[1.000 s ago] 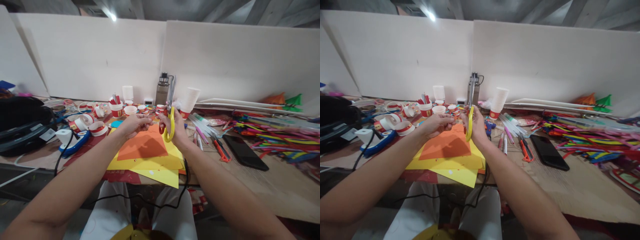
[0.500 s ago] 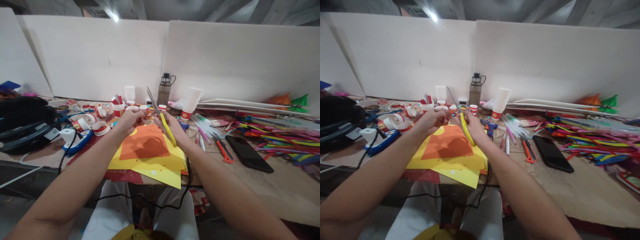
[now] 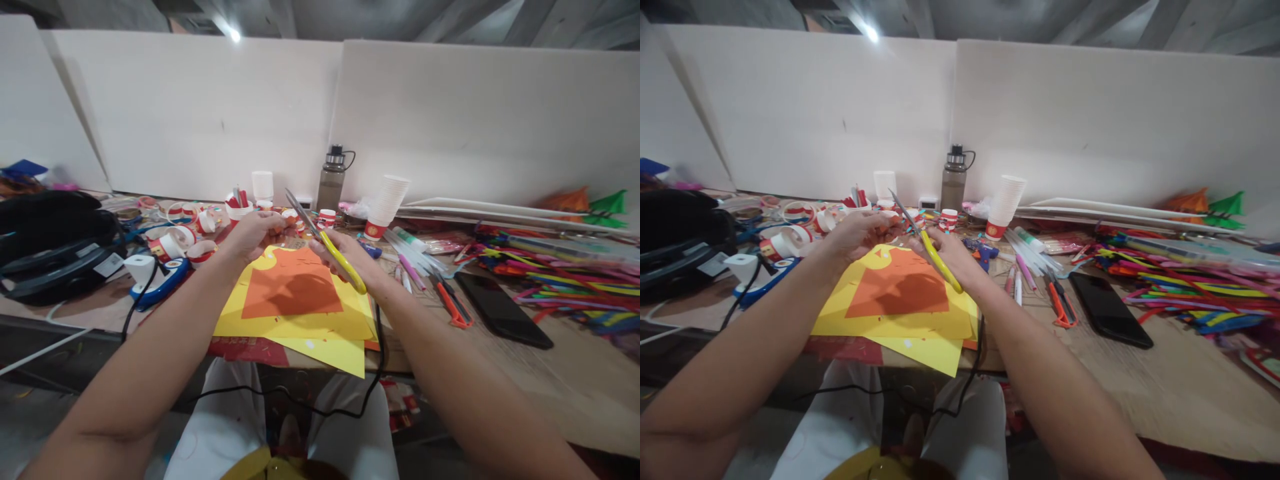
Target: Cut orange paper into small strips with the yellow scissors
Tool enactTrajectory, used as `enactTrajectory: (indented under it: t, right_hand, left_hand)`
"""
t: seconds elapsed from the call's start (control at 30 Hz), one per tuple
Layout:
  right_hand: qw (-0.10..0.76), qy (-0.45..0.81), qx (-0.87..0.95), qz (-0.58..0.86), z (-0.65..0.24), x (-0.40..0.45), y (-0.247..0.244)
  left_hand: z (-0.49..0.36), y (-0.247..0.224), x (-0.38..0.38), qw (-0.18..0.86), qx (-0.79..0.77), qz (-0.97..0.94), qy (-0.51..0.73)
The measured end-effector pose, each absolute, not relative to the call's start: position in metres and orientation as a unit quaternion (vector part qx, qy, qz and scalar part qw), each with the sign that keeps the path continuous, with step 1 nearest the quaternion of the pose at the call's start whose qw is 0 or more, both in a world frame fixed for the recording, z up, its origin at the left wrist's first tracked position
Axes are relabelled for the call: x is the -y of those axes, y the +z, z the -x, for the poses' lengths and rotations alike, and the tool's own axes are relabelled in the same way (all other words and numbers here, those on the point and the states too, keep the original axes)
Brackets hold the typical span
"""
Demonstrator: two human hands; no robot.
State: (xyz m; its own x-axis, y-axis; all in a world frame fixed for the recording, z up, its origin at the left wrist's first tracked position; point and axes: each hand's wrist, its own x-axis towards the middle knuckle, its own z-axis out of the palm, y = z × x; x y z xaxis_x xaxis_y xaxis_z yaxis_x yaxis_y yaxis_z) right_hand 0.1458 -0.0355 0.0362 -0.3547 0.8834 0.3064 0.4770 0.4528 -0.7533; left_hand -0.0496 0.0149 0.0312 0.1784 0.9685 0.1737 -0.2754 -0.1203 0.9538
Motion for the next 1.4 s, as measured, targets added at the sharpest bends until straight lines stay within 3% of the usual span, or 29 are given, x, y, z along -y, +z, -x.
enactTrajectory:
  t: [0.57,1.4]
  right_hand:
    - [0.24,0.31,0.824,0.409,-0.159,0.036,0.042]
    - [0.244,0.259,0.858,0.371,-0.164,0.033,0.042]
  left_hand:
    - [0.072,0.033,-0.025,0.591,-0.361,-0.596,0.407]
    - [0.072,0.034,-0.021,0.606,-0.372,-0.572,0.409]
